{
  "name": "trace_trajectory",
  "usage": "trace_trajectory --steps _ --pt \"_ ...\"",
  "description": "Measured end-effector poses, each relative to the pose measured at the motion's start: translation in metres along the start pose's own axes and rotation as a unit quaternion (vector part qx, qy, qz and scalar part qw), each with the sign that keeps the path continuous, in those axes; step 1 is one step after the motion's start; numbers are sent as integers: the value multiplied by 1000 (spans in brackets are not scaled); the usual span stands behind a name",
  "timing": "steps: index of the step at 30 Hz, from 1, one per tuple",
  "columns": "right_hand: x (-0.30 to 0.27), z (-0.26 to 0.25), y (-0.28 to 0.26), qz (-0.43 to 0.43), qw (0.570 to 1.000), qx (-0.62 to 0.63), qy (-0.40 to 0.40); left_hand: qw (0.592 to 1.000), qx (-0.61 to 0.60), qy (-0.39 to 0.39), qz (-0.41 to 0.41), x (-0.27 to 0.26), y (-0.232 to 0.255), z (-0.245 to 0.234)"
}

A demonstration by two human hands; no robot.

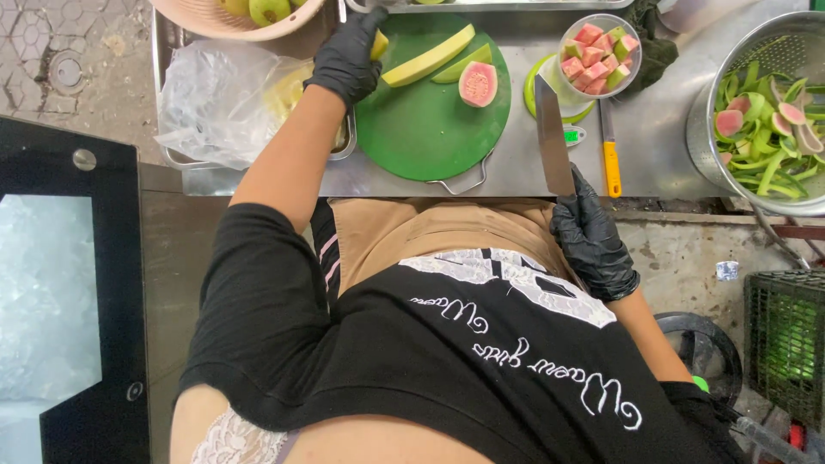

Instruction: The recorder uses a knife to cut guava and mango into bite-sized pieces on a cutting board at a food preparation station.

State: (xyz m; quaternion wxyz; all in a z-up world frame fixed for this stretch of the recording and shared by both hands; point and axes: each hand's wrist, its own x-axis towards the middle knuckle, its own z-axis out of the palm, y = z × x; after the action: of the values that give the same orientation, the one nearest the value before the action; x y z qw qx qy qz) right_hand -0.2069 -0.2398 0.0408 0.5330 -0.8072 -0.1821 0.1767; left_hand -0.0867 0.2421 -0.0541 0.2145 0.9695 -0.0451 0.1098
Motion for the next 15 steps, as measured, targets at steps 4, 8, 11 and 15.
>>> trace_trajectory --steps 4,8,11,15 --pt "5 9 6 40 996 74 -1 928 -329 160 67 -2 -2 11" --pt "25 27 -13 3 997 72 -27 699 -702 36 -129 -22 87 -30" --pt "34 37 -34 -61 995 60 -50 572 -809 -12 -135 -36 131 -28" --pt "34 44 -72 -166 982 -86 -26 531 -845 -11 -54 -47 153 -11"
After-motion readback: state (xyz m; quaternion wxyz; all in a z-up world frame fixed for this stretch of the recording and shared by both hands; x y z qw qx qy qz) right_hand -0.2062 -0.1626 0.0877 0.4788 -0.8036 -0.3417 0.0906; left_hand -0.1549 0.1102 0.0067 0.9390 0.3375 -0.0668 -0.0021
